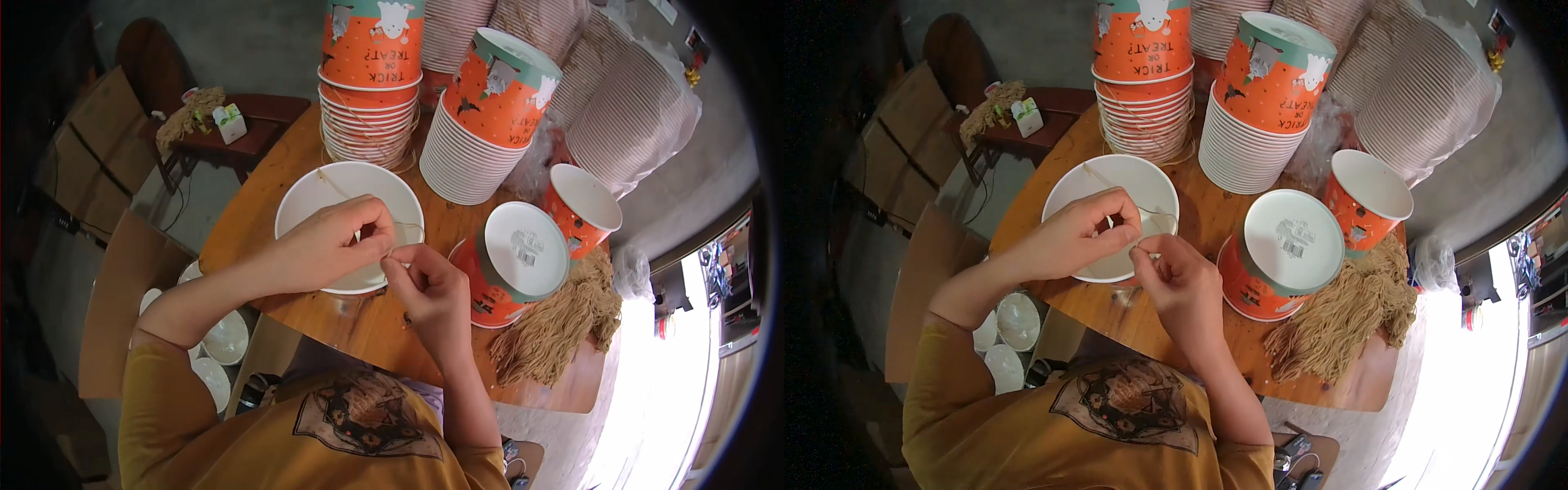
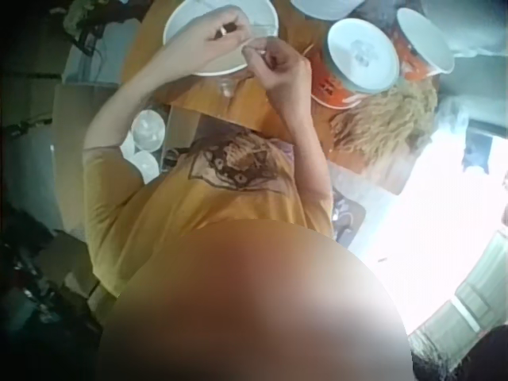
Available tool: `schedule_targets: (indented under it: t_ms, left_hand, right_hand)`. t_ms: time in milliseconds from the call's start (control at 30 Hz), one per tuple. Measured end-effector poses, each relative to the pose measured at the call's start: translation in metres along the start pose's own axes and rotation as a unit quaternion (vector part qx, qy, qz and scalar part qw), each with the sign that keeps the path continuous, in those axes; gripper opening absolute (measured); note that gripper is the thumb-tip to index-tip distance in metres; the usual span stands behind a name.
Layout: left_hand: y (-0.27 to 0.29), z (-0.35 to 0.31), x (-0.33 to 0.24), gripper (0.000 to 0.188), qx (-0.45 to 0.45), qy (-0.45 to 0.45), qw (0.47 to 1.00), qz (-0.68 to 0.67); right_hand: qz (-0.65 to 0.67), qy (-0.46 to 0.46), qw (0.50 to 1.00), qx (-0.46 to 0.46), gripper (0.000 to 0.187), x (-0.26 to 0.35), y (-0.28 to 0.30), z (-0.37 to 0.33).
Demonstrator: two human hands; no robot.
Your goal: Assembling paper bowls by threading and securing elastic strings through pre-punched holes.
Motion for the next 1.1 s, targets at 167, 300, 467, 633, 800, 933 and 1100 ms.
schedule_targets:
  t_ms: [167,300,467,633,800,933,1100]
  left_hand:
    - [-0.010,-0.003,0.010,0.028,0.041,0.069,0.984,-0.158]
    - [-0.013,0.004,0.014,0.026,0.093,0.137,0.965,-0.201]
    - [-0.013,0.007,0.023,0.016,0.092,0.160,0.951,-0.250]
    - [-0.013,0.011,0.013,0.013,0.095,0.135,0.939,-0.300]
    - [-0.024,0.010,0.012,0.020,0.101,0.113,0.973,-0.176]
    - [-0.021,0.011,0.005,0.021,0.115,0.129,0.980,-0.103]
    - [-0.019,0.011,0.004,0.021,0.147,0.136,0.966,-0.166]
  right_hand:
    - [0.168,-0.057,0.984,-0.013,0.010,-0.015,-0.009,0.002]
    - [0.193,-0.065,0.979,-0.021,0.010,-0.016,-0.010,0.001]
    - [0.018,0.000,0.999,-0.030,0.011,-0.002,0.014,-0.006]
    - [-0.244,0.150,0.956,0.071,0.012,0.011,0.052,-0.010]
    - [-0.066,0.112,0.986,0.109,0.011,0.030,0.047,0.007]
    - [0.068,0.053,0.993,0.081,0.006,0.001,0.037,0.024]
    - [0.168,-0.052,0.983,0.053,0.007,-0.019,0.028,0.019]
Point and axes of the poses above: each hand's wrist, its own z-axis towards the middle knuckle, its own y-axis out of the back of the hand, x = y × z, the point moved 1 cm from there along z, towards the middle knuckle, and after that the axes turned 3 degrees about -x, right-handed, at the moved point
